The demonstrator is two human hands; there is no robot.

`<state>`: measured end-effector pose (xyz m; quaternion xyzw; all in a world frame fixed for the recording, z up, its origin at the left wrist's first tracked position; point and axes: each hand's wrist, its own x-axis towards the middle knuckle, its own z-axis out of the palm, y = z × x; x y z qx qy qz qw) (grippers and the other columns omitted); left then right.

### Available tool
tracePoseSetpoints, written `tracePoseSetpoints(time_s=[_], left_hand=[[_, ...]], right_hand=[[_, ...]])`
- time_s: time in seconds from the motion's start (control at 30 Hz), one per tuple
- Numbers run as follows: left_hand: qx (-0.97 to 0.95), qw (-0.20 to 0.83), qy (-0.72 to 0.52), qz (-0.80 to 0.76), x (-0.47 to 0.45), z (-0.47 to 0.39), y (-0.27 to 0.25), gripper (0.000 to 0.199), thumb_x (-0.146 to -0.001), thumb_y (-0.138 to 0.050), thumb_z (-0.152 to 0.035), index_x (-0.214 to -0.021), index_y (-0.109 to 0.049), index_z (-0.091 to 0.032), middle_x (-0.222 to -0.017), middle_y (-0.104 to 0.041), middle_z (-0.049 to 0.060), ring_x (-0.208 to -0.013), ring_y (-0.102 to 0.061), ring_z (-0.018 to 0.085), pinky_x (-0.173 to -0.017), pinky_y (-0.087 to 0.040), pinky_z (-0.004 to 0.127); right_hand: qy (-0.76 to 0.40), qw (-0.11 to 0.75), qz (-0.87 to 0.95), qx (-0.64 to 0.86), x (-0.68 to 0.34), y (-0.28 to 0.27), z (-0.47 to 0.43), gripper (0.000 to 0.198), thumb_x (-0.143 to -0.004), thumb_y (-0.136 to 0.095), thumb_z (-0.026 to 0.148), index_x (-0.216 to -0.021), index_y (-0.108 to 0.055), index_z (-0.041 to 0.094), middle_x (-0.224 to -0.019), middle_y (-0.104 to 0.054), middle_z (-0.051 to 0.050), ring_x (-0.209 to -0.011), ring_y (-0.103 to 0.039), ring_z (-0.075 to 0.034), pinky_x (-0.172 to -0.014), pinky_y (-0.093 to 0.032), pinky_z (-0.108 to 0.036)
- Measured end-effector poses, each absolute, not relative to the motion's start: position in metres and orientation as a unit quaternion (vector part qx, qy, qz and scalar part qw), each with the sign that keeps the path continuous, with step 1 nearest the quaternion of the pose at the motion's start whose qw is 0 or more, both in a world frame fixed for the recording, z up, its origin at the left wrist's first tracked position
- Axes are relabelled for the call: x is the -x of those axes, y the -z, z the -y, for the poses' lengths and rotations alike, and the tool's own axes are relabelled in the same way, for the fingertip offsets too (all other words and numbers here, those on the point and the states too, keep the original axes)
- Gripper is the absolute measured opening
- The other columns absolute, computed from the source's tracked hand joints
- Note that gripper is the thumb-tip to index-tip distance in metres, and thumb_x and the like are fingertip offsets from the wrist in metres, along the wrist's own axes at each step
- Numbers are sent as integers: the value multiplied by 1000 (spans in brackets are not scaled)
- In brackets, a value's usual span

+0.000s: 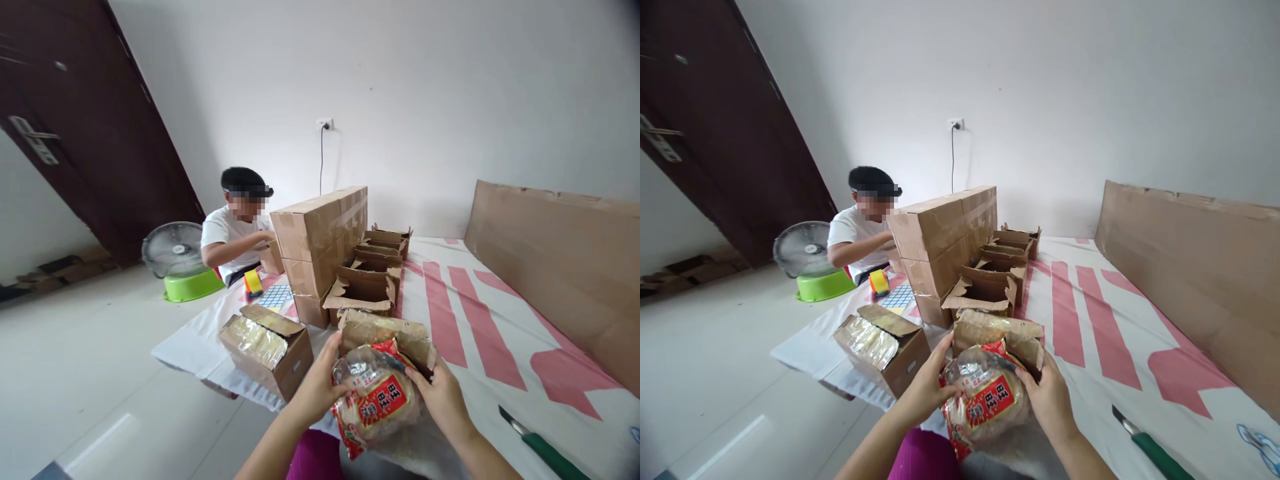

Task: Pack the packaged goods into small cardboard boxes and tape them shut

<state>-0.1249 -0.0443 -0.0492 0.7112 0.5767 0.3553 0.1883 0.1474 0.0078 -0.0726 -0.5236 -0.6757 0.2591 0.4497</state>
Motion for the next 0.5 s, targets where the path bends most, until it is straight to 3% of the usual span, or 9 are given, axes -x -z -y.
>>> tracePoseSetpoints(time_s=[0.2, 0.27, 0.33, 0.43, 0.5], left_hand=[[-740, 143, -331, -568, 131, 45, 42, 101, -72, -61, -2, -152, -9, -34, -161, -21, 11, -147, -22, 28, -115, -29, 51], [-740, 103, -329, -578, 128, 55, 42, 95, -76, -55, -1, -152, -9, -34, -162, -14, 11, -146, -26, 29, -110, -39, 48], [-751, 44, -331, -570, 124, 62, 44, 86, -80, -49, 0, -151, -15, -35, -162, -10, 12, -139, -40, 28, -100, -50, 43], [-784, -76, -323, -526, 120, 64, 45, 67, -86, -44, -1, -143, -35, -35, -157, -25, 13, -119, -58, 24, -94, -53, 42], [-777, -149, -313, -525, 119, 61, 47, 52, -88, -45, -4, -132, -49, -32, -148, -40, 13, -114, -60, 24, -97, -50, 46]], right_hand=[[-278, 444, 693, 496, -152, 74, -3, 65, -83, -62, 50, -138, -46, 17, -132, -60, -16, -124, -55, -32, -103, -45, -48], [-322, 442, 687, 478, -156, 75, 0, 70, -83, -63, 49, -142, -39, 20, -131, -62, -15, -122, -58, -30, -101, -47, -47], [-365, 449, 677, 455, -157, 78, 3, 78, -83, -64, 48, -148, -28, 23, -138, -57, -14, -124, -56, -28, -101, -47, -45], [-389, 457, 681, 420, -149, 84, 5, 92, -79, -69, 45, -152, -16, 25, -150, -44, -15, -134, -47, -28, -106, -43, -45], [-376, 462, 677, 432, -142, 90, 6, 97, -74, -74, 41, -152, -17, 25, -146, -48, -14, -131, -50, -30, -106, -43, -47]])
